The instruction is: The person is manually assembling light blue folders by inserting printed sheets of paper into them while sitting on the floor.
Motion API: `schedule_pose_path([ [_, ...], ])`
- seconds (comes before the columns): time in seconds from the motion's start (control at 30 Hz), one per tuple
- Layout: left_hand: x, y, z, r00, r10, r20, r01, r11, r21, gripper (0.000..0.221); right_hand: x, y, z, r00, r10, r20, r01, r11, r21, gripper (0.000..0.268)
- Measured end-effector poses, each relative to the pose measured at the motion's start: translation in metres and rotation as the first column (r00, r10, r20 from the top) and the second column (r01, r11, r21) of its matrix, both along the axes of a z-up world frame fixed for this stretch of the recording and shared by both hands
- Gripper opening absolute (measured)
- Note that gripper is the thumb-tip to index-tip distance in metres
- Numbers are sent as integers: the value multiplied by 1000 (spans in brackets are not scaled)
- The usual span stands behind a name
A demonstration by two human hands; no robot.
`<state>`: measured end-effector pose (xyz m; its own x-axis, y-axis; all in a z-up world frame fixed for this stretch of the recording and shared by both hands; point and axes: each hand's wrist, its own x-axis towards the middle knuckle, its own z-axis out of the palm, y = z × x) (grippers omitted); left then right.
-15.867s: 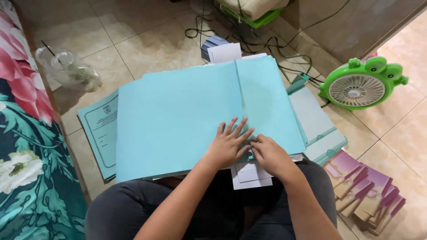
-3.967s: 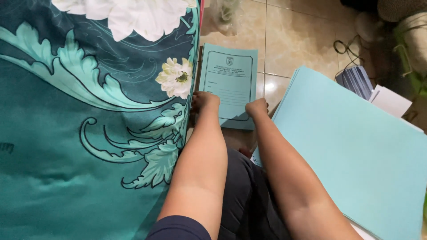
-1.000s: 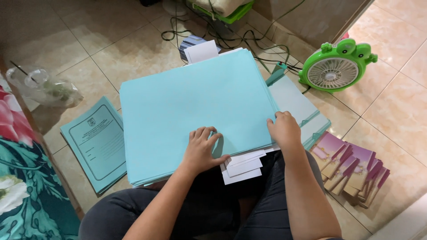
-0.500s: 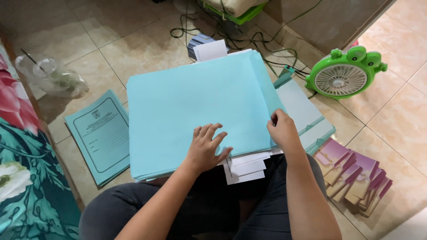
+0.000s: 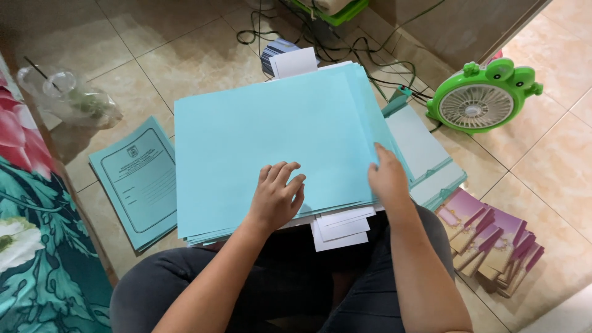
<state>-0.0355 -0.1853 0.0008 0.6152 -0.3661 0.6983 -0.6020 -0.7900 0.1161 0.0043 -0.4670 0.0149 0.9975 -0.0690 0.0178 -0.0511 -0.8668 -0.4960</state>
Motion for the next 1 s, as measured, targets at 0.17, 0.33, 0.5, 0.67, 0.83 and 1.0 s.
schedule_pose_path([
  [0.17,0,5,2,995,39,-93,-34,998,46,17,6,-21,-8,993,-68,-100,61,996,-65,57],
  [0.33,2,6,-2,991,27,-129,-19,998,67,17,-4,10,2,996,59,-72,-61,998,-28,55],
  [0.5,2,8,-3,987,-7,-162,21,996,90,25,-12,41,1,969,246,3,-245,965,89,58],
  [0.67,5,4,-22,974,-65,-215,89,990,107,35,-8,47,-19,984,168,-61,-151,964,217,55],
  [0.83,19,-19,-32,985,-5,-173,20,996,84,26,-13,50,-27,970,242,9,-241,965,103,37],
  [1.0,42,-66,-26,964,-137,-229,149,988,37,51,-8,35,-47,947,315,58,-313,949,-45,27],
])
